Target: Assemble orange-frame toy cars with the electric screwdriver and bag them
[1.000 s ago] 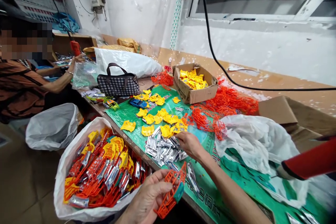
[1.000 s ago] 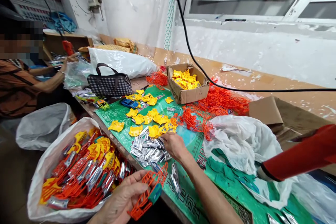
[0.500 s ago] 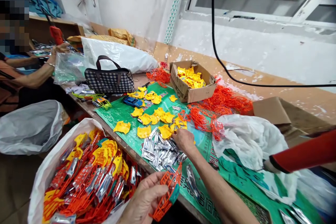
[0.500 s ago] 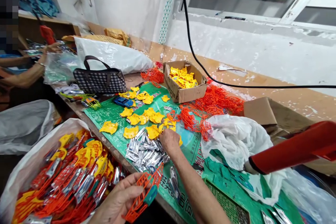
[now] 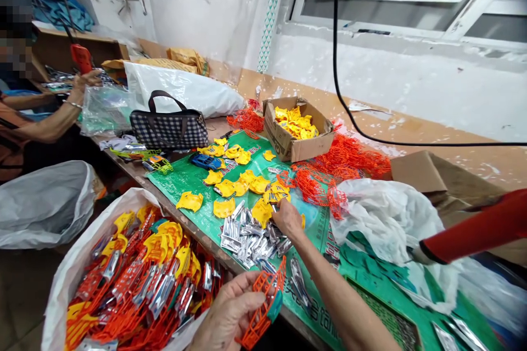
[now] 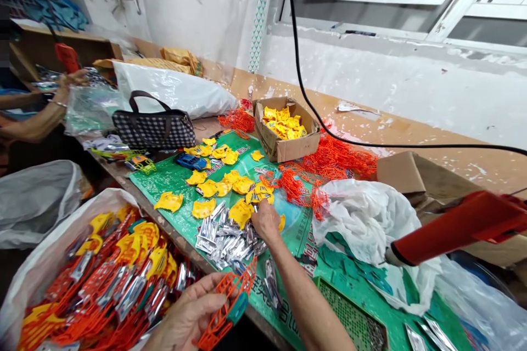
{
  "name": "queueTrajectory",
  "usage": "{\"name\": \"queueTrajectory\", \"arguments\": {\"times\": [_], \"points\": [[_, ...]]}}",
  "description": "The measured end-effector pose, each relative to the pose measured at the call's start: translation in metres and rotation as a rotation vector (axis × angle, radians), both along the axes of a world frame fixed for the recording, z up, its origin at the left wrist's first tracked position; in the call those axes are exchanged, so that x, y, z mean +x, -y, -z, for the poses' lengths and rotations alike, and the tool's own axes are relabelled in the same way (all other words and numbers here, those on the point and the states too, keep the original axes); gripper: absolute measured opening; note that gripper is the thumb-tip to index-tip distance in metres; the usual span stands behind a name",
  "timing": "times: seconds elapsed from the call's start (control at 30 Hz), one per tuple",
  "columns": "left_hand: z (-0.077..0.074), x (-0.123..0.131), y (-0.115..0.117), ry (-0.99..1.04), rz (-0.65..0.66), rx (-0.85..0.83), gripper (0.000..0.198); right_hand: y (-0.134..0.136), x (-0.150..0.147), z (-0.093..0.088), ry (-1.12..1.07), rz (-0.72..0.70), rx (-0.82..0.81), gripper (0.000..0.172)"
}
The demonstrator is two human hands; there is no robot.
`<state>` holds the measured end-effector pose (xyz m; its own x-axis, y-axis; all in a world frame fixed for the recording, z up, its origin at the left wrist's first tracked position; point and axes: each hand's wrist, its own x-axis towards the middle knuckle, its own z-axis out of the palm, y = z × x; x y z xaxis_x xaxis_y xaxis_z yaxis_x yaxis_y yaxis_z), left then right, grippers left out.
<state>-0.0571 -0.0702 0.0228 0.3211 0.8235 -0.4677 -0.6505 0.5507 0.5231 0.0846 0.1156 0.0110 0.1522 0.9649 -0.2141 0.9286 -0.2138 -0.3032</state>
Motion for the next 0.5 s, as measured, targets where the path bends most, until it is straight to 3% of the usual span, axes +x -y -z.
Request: {"name": "queueTrajectory", "arguments": {"times": [0.33, 0.5], "points": [[-0.002, 0.000, -0.003, -0.026, -0.022, -0.003, 0.036, -0.005, 0.014, 0.001, -0.347, 0.006, -0.046, 0.033], [-0.009, 0.000, -0.010, -0.066, -0.025, 0.027, 0.034, 0.012, 0.035, -0.015, -0.620, 0.058, 0.032, 0.028]]}}
